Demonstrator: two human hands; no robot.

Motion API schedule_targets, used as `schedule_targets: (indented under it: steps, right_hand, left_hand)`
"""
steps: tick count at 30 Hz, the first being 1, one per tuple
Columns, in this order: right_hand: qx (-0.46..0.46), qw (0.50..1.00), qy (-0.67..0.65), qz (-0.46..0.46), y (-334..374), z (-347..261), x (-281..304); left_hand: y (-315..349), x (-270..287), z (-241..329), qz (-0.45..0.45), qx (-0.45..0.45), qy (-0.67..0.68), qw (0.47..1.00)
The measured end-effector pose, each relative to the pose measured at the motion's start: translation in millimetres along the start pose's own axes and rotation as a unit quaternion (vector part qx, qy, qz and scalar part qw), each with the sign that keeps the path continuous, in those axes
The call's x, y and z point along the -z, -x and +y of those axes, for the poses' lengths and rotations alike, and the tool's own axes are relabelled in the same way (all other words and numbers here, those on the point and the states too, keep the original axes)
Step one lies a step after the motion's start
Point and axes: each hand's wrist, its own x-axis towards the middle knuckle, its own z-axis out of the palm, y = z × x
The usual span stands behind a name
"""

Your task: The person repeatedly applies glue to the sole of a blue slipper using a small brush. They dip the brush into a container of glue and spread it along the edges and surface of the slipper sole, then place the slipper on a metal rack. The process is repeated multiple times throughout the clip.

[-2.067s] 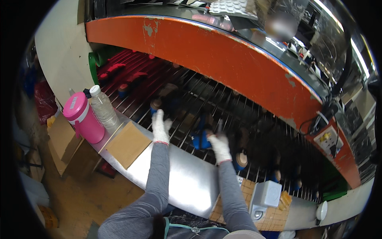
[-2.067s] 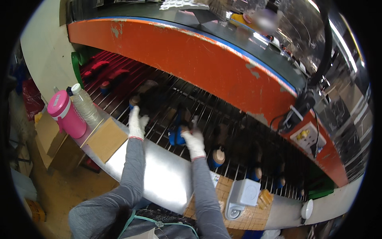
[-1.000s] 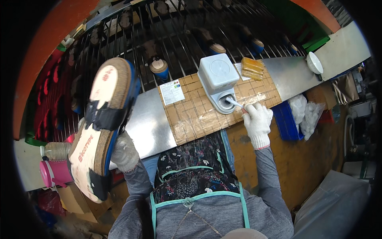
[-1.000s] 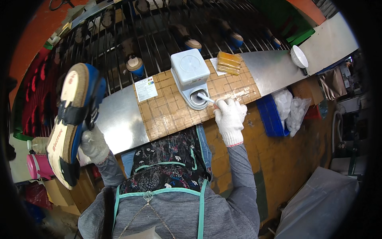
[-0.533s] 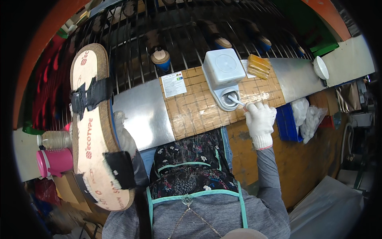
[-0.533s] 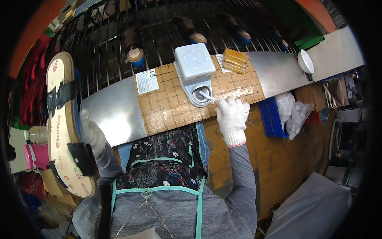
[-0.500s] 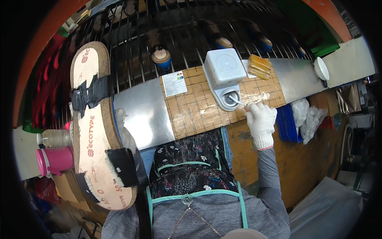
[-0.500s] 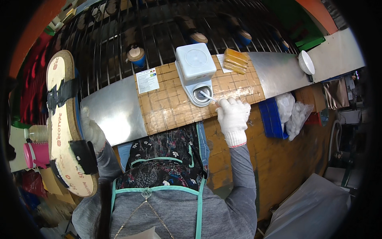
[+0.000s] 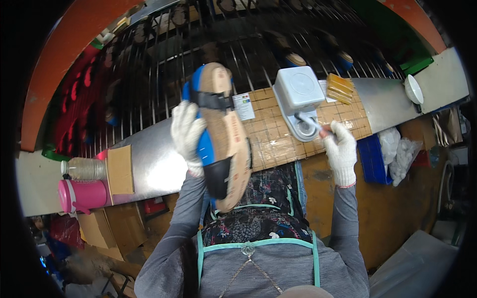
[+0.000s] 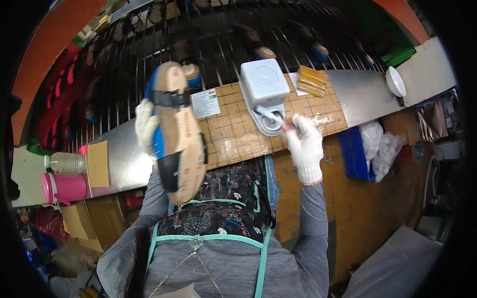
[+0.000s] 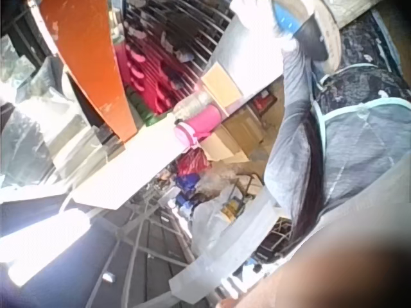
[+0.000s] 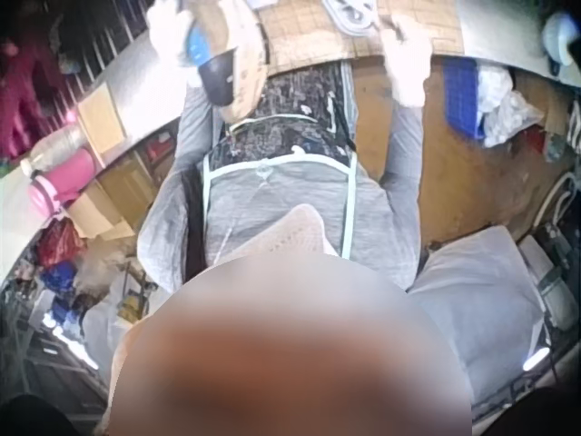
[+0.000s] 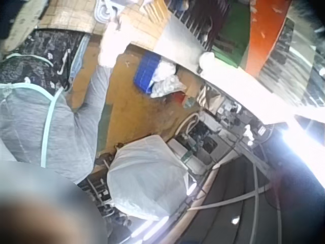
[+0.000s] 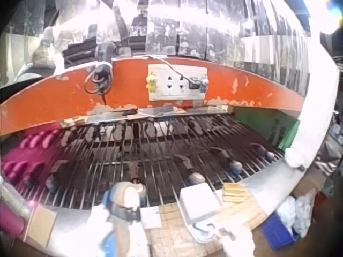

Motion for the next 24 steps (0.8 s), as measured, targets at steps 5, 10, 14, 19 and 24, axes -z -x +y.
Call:
schedule_targets:
  steps: [5,10,14,19,24]
  right_hand:
    - [0.206,0.968,0.002,0.141,-20,-84,-10]
    - [0.16,0.973,-0.163,0.034,-13,-121,-40]
    - [0.108,0.972,-0.207,-0.013,-12,-121,-65]
    - [0.135,0.975,-0.174,0.025,-30,-120,-79]
    - [0.191,0.976,-0.062,0.089,-55,-124,-76]
  left_hand:
    - [-33,-15,7,0.01,-0.017,0.016,1.0]
    - [-51,-8,16,-0.011,-0.04,-0.002,0.999]
    - [-41,5,19,-0.048,-0.039,-0.052,0.997]
    - [-32,13,16,-0.063,-0.052,-0.051,0.995]
    - [-32,20,16,-0.087,-0.053,-0.052,0.993]
